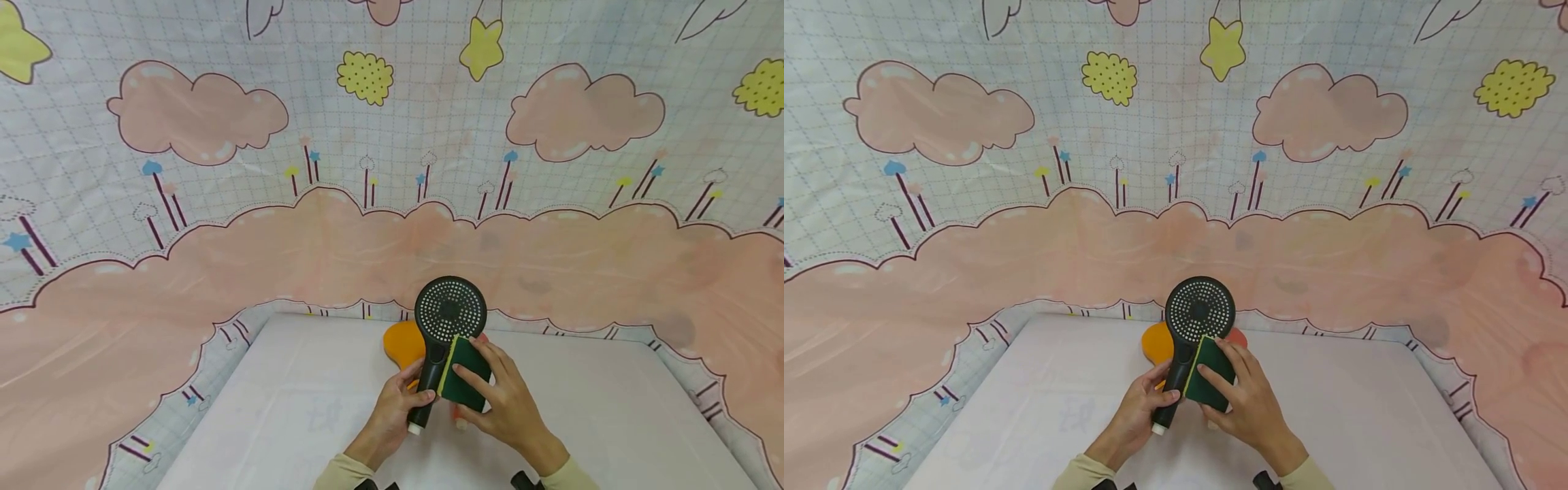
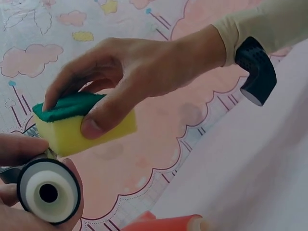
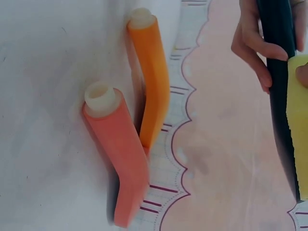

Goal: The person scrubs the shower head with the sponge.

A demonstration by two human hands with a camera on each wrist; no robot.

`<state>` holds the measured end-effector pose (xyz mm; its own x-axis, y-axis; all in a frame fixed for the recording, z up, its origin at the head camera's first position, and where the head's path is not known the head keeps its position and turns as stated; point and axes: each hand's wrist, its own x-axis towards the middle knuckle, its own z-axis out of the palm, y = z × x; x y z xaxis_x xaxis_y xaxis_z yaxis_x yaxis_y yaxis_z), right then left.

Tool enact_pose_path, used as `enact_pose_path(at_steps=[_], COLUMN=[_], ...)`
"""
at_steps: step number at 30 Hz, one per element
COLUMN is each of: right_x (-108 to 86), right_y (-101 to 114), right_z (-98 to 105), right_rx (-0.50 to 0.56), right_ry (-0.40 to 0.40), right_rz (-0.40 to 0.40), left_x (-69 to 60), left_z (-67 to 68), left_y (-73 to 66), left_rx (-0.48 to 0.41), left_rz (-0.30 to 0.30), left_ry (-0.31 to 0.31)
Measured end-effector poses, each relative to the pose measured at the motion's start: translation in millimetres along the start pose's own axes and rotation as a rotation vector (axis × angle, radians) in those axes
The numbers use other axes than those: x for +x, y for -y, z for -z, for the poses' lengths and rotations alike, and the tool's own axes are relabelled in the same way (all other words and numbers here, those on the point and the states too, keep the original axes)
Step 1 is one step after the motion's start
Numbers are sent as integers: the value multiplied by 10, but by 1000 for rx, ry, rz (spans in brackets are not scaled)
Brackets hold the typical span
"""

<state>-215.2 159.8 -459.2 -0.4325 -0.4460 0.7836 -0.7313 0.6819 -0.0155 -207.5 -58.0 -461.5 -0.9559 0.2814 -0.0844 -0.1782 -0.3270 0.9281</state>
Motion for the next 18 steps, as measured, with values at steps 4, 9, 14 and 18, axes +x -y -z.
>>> enact_pose_path(at_steps=[4,9,14,18], right_x=[13,52,95,116], right_y=[-30,-82,-125,-143], right_z=[19,98,153,167], right_rx=[6,-27,-58,-61], right_ry=[0,9,13,17], right_rz=[0,-36,-64,-57], left_x=[-11,-17,-8,-7], left_z=[9,25,40,33], left_y=[4,22,53,81], left_rx=[32,71,110,159], left_rz=[-19,-44,-78,-109], left_ry=[-17,-27,-27,-48])
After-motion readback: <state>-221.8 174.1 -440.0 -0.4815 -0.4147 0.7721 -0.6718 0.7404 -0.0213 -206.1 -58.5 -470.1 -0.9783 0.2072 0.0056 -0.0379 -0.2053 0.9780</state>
